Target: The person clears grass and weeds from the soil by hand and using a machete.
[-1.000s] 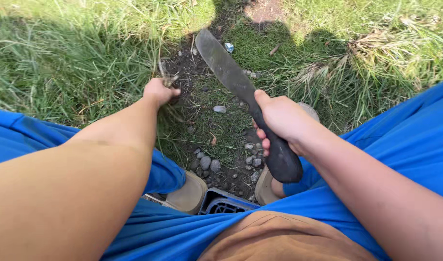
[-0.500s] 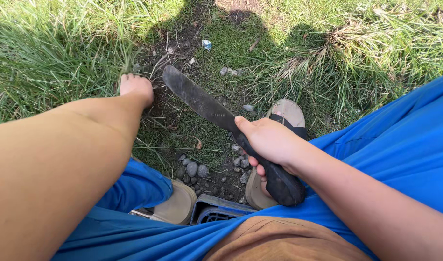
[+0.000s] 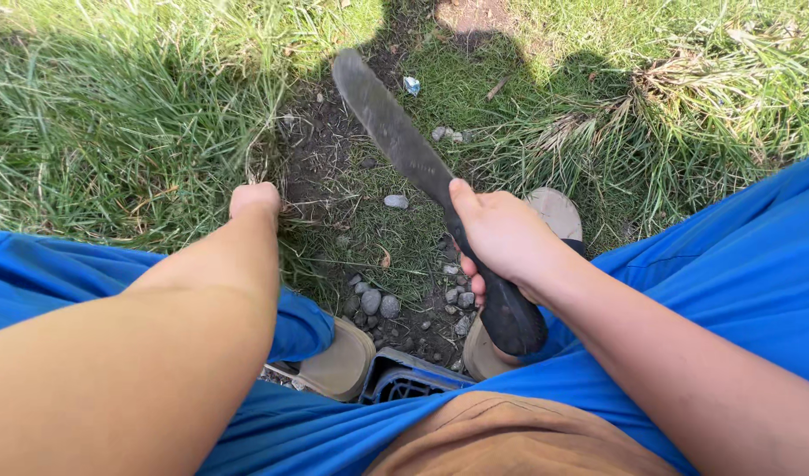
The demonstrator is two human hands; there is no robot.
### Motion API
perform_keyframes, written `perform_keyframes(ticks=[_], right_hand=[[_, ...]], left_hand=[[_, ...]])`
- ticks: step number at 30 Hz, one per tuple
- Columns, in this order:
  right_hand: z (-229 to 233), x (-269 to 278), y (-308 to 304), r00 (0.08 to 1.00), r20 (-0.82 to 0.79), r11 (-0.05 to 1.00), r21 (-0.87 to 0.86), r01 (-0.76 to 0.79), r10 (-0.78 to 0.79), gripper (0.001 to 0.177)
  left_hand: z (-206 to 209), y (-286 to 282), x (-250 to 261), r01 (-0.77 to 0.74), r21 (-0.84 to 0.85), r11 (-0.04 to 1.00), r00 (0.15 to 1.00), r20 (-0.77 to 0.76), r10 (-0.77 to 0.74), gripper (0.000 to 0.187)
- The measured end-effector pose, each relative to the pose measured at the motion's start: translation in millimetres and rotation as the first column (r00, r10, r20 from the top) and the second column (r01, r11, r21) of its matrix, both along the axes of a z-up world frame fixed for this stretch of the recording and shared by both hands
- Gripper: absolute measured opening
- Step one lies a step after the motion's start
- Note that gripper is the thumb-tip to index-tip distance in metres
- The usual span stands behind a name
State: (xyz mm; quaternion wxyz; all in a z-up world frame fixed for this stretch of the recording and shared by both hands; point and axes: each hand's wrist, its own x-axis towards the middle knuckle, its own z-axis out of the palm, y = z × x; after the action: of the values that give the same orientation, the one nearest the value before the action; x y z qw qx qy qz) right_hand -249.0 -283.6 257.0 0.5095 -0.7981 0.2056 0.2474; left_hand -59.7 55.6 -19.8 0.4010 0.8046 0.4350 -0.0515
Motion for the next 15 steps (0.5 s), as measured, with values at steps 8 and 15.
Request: perform_keyframes(ticks=[8, 15], right_hand=[[-4, -15, -7, 0.971, -0.212, 0.993, 0.052, -0.102, 0.111, 0.056], [27, 1, -28, 0.975, 0.009, 0.969, 0.115, 0.22, -0.222, 0.058]], left_hand=[[58, -53, -22, 0.412, 0.467, 0.783, 0.909, -0.153, -0.388, 0.043], [0, -138, 43, -0.23, -0.313, 0.921, 0.969, 0.013, 0.246, 0.043]])
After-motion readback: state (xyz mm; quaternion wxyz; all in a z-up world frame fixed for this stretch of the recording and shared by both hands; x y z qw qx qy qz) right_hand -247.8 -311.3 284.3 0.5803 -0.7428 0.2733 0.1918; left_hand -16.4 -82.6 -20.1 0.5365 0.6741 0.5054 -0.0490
